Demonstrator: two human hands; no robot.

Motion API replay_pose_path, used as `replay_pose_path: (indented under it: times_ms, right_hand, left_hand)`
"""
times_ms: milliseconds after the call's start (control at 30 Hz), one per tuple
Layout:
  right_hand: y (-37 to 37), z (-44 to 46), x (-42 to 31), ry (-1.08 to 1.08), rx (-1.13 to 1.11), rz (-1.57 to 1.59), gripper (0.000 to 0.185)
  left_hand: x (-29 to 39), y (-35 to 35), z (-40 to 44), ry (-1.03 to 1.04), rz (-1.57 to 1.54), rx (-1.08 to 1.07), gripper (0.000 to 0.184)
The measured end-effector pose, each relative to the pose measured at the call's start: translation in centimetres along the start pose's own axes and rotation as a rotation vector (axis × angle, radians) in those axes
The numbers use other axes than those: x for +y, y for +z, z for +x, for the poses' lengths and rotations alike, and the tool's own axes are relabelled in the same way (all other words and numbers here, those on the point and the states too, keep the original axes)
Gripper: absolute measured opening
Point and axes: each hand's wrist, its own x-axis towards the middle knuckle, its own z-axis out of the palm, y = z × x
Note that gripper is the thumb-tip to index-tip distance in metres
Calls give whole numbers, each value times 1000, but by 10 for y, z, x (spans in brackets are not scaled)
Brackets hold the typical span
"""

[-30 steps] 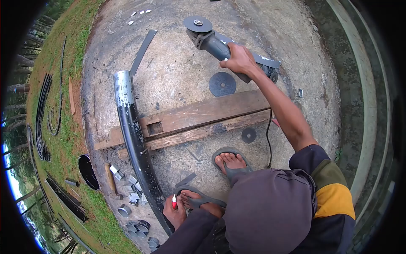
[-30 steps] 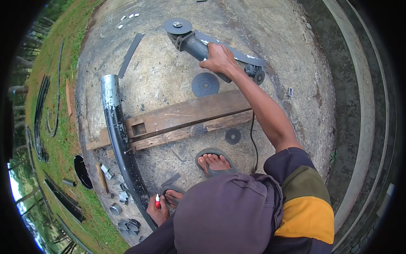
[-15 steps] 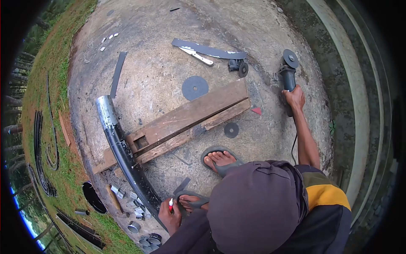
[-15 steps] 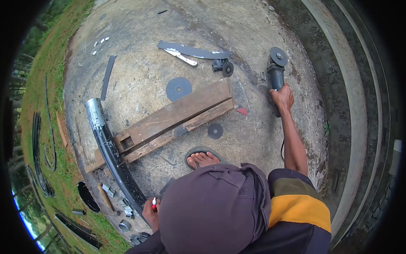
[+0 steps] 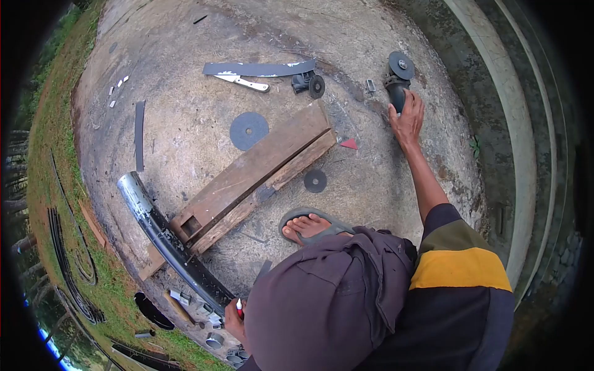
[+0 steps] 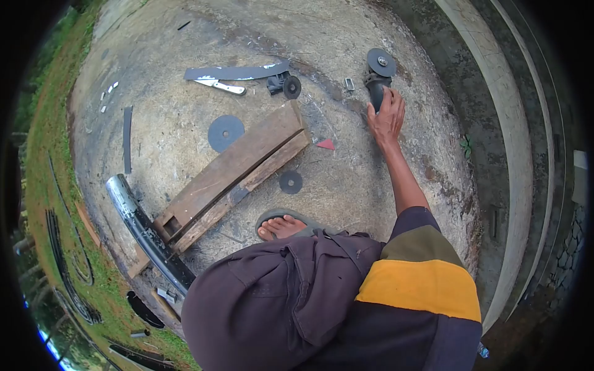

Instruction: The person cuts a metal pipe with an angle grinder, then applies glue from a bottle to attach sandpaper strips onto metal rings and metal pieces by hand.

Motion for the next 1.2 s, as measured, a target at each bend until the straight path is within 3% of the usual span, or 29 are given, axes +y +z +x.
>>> replay_pose_path:
  times_ms: [33, 133, 300, 400, 567, 733, 833, 933, 1100, 1200]
  right_hand:
    - [-10, 0, -14, -140, 45, 34, 64]
    - [-14, -10, -56, -317, -103, 257, 59]
    - [4, -63, -116, -445, -262, 493, 48]
    - [-5, -92, -130, -189, -418, 588, 46]
    - [-12, -34, -133, -316, -261, 467, 36]
    - [20, 36, -184, -578, -203, 385, 49]
    - [53, 63, -206, -525, -146, 39, 60]
    - [76, 121, -211, -513, -731, 25, 65]
    - [89, 182, -211, -303, -692, 148, 73]
    - [100, 188, -200, -224, -508, 183, 75]
  left_hand:
    - [-1, 1, -2, 17, -8, -10, 22]
    - [1, 5, -7, 45, -48, -41, 23]
    - [23, 6, -10, -35, -134, -6, 27]
    - [26, 5, -11, -93, -138, -44, 26]
    - [24, 21, -15, -39, -98, -7, 20]
    - [31, 24, -17, -44, -121, -37, 16]
    - [28, 22, -26, -100, -137, -62, 15]
    - [20, 28, -37, -120, -145, -64, 16]
    - [23, 34, -47, -152, -172, -67, 16]
    - [25, 35, -44, -141, -169, -58, 16]
